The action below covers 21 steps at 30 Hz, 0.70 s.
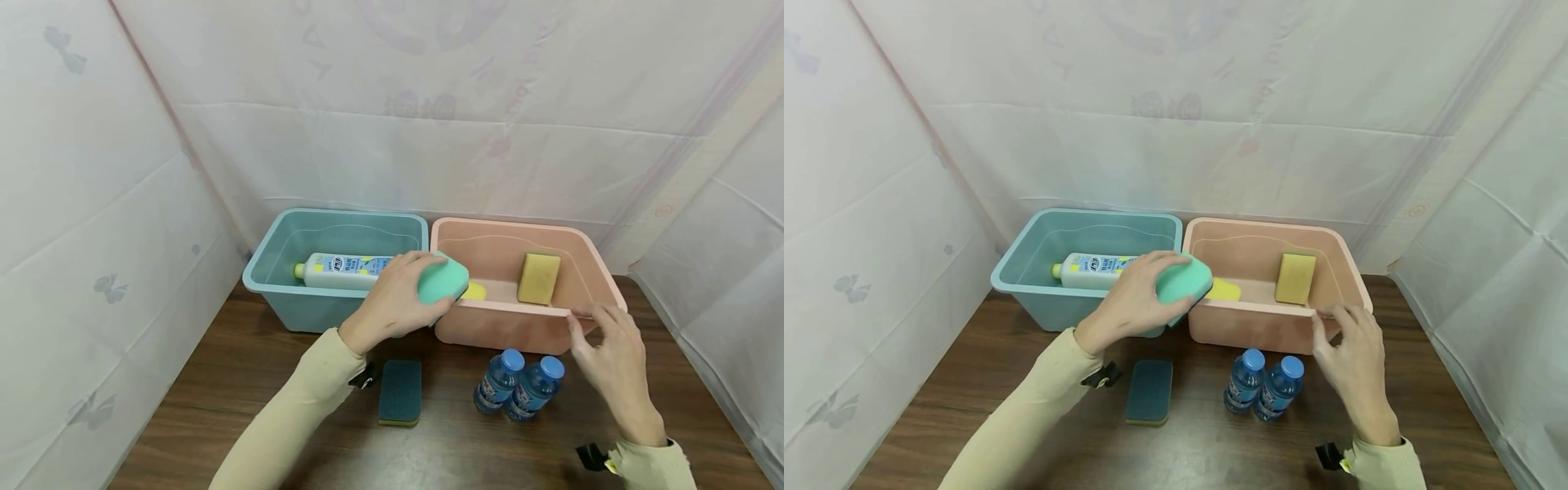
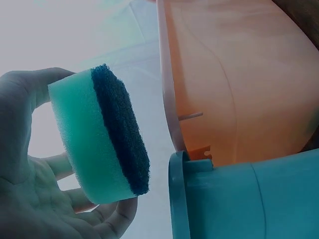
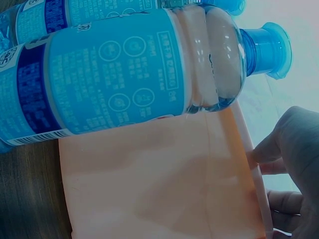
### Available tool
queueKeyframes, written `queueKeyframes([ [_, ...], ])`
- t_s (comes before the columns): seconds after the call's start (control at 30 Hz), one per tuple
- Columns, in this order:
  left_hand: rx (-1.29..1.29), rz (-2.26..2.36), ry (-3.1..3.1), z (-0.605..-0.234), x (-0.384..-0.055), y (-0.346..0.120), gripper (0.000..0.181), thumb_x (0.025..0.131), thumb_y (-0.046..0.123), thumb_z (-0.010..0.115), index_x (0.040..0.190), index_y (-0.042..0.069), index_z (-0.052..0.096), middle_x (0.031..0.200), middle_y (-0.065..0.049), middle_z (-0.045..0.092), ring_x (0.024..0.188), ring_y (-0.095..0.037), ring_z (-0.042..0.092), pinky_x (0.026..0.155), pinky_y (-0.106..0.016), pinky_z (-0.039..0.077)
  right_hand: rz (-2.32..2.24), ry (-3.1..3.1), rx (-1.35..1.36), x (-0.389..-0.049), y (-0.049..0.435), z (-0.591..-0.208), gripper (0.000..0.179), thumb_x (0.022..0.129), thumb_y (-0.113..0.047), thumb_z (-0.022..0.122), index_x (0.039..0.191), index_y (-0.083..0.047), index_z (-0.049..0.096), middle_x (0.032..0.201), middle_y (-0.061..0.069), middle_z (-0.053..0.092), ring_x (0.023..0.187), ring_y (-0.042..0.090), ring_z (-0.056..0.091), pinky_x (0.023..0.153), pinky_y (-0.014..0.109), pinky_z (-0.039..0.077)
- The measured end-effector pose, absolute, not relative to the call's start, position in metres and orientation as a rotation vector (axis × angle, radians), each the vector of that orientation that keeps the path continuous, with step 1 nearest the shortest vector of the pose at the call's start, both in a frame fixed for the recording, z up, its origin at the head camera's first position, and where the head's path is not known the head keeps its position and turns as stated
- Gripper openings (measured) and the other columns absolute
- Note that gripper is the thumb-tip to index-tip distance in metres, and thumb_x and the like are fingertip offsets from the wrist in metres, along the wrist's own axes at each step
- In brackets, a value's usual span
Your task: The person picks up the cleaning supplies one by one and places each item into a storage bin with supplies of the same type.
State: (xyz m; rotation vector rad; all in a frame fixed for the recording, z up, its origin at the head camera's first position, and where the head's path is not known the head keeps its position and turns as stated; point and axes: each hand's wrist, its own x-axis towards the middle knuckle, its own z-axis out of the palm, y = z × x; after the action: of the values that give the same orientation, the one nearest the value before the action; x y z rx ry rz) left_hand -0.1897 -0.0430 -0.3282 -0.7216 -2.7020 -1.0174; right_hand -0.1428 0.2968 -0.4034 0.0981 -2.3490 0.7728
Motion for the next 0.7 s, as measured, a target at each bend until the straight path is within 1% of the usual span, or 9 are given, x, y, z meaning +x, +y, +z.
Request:
queueKeyframes([
  [0.2,-0.748,-1.005,-2.701,-0.322,-0.195,-0.032,0.063,0.091,0.043,0.077,0.147,0.016,0.064,0.152,-0.010,0.059,0.131,-0.030,0.057,0.099,-0.052,0.052,0.763,-2.340,0.104,-0.143,0.298,-0.404,0.017,0.093,-0.008,0.073,0.105,0.003,0.075,0.112,0.026,0.070,0.114,0.048,0.059,0.095,0.069,0.040],
  [0.4,-0.724,-1.003,-2.718,-0.322,-0.208,-0.026,0.063,0.092,0.042,0.076,0.147,0.017,0.063,0.155,-0.010,0.058,0.132,-0.032,0.056,0.099,-0.052,0.053,0.759,-2.338,0.110,-0.144,0.296,-0.404,0.017,0.094,-0.008,0.073,0.105,0.004,0.075,0.110,0.026,0.070,0.112,0.047,0.059,0.094,0.068,0.041],
  [0.7,-0.669,-1.054,-2.750,-0.328,-0.219,-0.025,0.064,0.093,0.042,0.074,0.150,0.017,0.061,0.153,-0.011,0.059,0.130,-0.033,0.056,0.098,-0.051,0.054,0.767,-2.334,0.118,-0.145,0.293,-0.404,0.016,0.093,-0.008,0.074,0.105,0.003,0.075,0.110,0.025,0.070,0.111,0.047,0.060,0.096,0.069,0.041],
])
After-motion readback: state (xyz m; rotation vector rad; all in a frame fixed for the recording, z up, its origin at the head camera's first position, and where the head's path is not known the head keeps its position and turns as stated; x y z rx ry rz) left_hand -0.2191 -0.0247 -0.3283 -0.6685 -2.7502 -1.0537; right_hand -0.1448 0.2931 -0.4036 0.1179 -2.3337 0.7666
